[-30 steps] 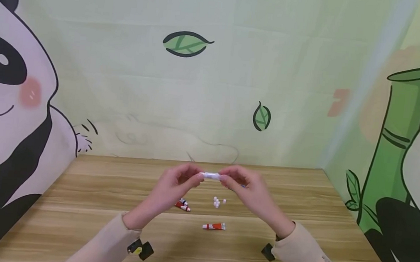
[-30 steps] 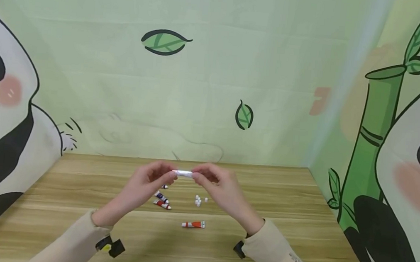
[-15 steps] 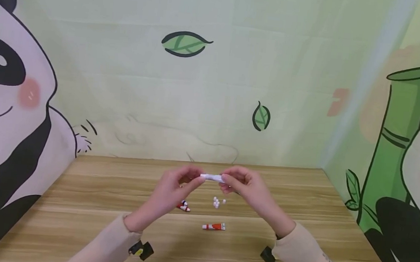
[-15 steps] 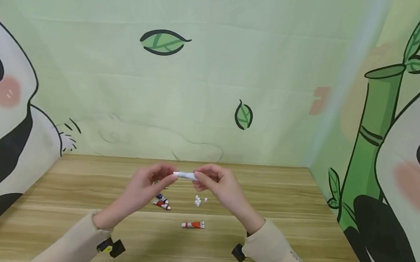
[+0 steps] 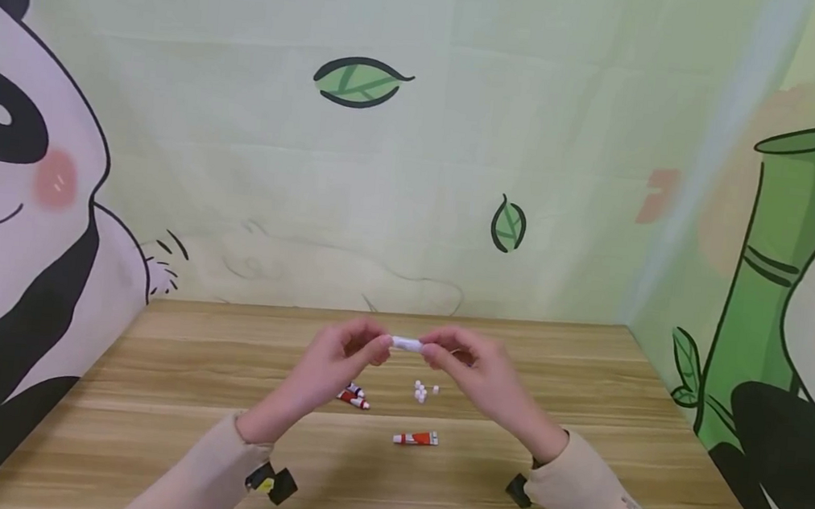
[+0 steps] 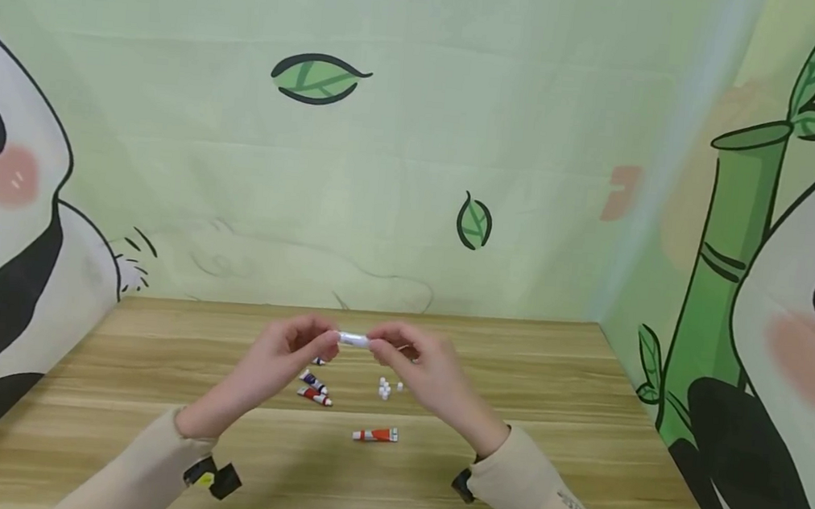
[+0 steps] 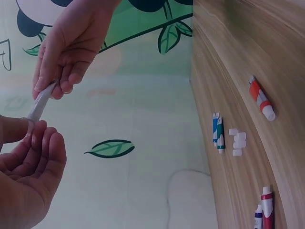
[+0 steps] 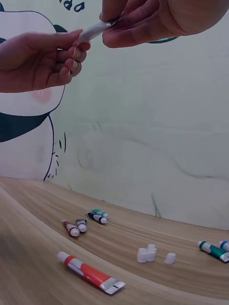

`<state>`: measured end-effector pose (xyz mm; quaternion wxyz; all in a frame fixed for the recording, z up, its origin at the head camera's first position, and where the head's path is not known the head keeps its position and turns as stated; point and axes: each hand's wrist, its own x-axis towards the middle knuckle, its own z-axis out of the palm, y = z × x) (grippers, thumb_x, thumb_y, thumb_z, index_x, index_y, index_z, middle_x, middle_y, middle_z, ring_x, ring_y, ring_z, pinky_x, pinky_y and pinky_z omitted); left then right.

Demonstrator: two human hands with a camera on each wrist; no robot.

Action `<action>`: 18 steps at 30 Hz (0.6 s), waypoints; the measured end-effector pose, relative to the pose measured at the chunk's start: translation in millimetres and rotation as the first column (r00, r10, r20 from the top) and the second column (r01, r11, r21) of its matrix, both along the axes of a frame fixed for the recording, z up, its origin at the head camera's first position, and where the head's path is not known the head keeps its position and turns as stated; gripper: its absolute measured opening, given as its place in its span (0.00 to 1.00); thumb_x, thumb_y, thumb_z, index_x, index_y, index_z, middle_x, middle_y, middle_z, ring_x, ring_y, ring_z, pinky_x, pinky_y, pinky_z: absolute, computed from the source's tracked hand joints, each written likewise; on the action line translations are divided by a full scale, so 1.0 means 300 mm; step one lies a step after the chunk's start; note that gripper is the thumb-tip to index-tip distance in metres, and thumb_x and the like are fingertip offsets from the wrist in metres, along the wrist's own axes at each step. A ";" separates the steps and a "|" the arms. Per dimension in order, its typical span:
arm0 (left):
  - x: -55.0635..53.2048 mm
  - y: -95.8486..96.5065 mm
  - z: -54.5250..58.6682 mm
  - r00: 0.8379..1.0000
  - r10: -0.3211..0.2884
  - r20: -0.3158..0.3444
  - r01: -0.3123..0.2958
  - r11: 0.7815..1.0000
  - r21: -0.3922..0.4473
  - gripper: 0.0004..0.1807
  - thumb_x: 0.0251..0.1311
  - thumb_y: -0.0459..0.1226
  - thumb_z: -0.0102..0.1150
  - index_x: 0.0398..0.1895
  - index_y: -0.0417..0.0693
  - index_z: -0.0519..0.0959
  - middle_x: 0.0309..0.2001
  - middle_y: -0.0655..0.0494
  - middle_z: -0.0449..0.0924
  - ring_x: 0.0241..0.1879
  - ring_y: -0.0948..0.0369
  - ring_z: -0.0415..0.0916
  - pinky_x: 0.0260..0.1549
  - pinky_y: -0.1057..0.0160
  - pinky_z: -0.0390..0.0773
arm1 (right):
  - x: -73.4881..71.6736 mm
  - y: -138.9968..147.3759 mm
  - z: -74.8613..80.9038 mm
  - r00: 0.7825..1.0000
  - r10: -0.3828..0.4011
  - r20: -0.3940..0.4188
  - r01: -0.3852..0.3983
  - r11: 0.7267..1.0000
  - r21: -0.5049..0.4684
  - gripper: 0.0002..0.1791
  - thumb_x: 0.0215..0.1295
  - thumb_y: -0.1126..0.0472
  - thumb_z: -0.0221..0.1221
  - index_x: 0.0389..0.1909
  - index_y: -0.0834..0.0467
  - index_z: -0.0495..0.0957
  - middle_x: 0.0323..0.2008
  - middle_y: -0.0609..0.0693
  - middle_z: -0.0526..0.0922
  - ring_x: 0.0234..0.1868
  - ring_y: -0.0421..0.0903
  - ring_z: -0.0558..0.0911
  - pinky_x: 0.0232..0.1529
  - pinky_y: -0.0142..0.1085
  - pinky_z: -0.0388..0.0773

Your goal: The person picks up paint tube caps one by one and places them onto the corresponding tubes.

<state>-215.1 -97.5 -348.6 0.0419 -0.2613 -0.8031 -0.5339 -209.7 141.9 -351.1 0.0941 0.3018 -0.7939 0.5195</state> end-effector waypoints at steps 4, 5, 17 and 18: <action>0.008 0.005 -0.004 0.995 -0.010 -0.102 0.008 1.000 -0.020 0.09 0.72 0.40 0.58 0.43 0.43 0.82 0.36 0.56 0.84 0.35 0.60 0.81 0.37 0.56 0.84 | -0.002 0.002 0.003 0.988 0.020 0.151 -0.010 0.998 -0.066 0.10 0.72 0.59 0.61 0.48 0.60 0.83 0.37 0.53 0.86 0.37 0.47 0.85 0.41 0.39 0.84; 0.010 0.006 -0.004 0.992 -0.006 -0.128 0.003 1.000 -0.030 0.09 0.72 0.40 0.58 0.43 0.44 0.82 0.36 0.57 0.84 0.34 0.61 0.81 0.36 0.56 0.84 | -0.005 0.002 0.003 0.981 0.033 0.190 -0.016 0.996 -0.090 0.11 0.72 0.59 0.61 0.49 0.61 0.83 0.37 0.55 0.86 0.37 0.48 0.85 0.42 0.40 0.84; -0.002 0.006 -0.015 0.984 0.042 -0.173 -0.052 0.997 -0.052 0.07 0.68 0.39 0.64 0.40 0.45 0.85 0.33 0.59 0.85 0.28 0.62 0.78 0.25 0.65 0.79 | -0.042 0.020 -0.011 0.921 0.021 0.389 0.068 0.974 -0.215 0.13 0.69 0.60 0.65 0.43 0.67 0.79 0.36 0.59 0.88 0.34 0.47 0.86 0.41 0.43 0.85; -0.004 0.005 -0.016 0.987 0.043 -0.153 -0.051 0.997 -0.049 0.07 0.67 0.39 0.64 0.40 0.45 0.85 0.33 0.58 0.85 0.28 0.61 0.78 0.25 0.65 0.79 | -0.043 0.020 -0.014 0.921 0.023 0.389 0.066 0.975 -0.214 0.13 0.69 0.60 0.65 0.42 0.68 0.79 0.36 0.59 0.88 0.34 0.47 0.86 0.40 0.42 0.85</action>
